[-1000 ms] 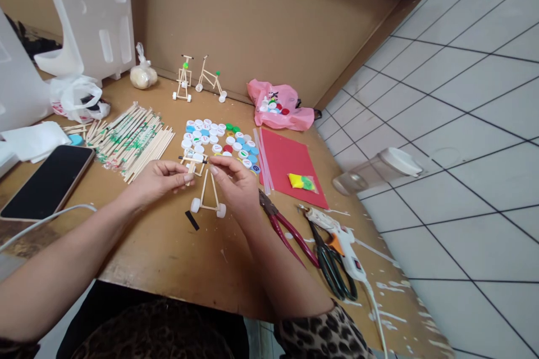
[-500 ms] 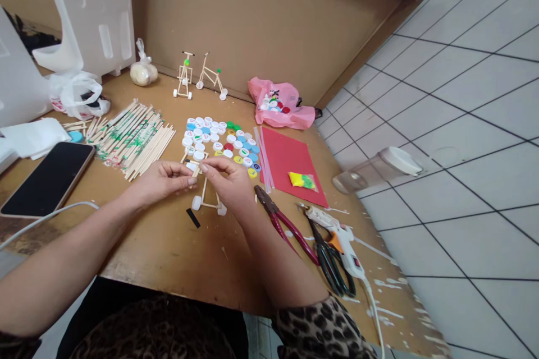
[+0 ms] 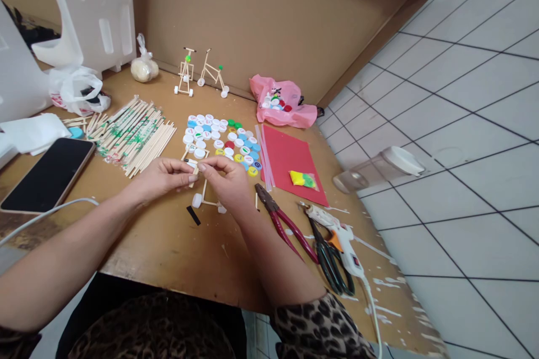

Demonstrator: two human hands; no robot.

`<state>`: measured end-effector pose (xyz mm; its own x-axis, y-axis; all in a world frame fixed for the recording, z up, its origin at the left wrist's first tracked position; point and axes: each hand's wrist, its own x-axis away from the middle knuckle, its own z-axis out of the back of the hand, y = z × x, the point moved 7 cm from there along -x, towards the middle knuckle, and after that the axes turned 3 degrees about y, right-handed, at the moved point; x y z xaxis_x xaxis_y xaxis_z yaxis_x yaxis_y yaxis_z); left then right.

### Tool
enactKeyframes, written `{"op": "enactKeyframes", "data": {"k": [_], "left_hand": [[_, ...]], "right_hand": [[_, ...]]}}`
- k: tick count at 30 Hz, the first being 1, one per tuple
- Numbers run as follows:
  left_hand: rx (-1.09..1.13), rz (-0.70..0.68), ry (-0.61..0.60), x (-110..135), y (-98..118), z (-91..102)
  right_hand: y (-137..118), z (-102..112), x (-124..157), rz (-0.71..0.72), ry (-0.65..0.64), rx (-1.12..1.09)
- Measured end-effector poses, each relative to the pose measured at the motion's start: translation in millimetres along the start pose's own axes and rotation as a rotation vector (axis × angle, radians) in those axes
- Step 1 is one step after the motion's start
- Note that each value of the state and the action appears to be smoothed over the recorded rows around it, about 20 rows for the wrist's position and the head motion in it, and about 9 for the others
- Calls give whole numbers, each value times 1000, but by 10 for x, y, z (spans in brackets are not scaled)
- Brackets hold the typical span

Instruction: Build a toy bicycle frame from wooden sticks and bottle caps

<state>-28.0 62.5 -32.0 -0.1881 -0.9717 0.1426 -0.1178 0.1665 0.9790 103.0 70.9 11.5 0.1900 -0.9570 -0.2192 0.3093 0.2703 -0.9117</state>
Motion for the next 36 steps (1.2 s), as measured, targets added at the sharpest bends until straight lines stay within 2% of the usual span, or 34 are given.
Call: {"op": "enactKeyframes", "data": {"k": [4, 7, 13, 17, 20, 31, 36], "left_hand": [[-14, 18, 41, -1, 8, 26], [-41, 30, 86, -17, -13, 68], [-164, 38, 126, -80, -112, 137], [-173, 55, 131, -127, -200, 158], [-166, 59, 129, -152, -245, 165], [-315, 85, 41, -186, -353, 166], [-296, 104, 37, -170, -345, 163]], "right_hand": [[33, -32, -8, 24, -17, -7], [64, 18, -36, 27, 28, -68], [112, 350, -27, 19, 188, -120], [165, 596, 20, 7, 277, -107], [202, 705, 34, 9, 322, -116], [212, 820, 68, 21, 370, -74], [225, 841, 97, 12, 386, -74]]}}
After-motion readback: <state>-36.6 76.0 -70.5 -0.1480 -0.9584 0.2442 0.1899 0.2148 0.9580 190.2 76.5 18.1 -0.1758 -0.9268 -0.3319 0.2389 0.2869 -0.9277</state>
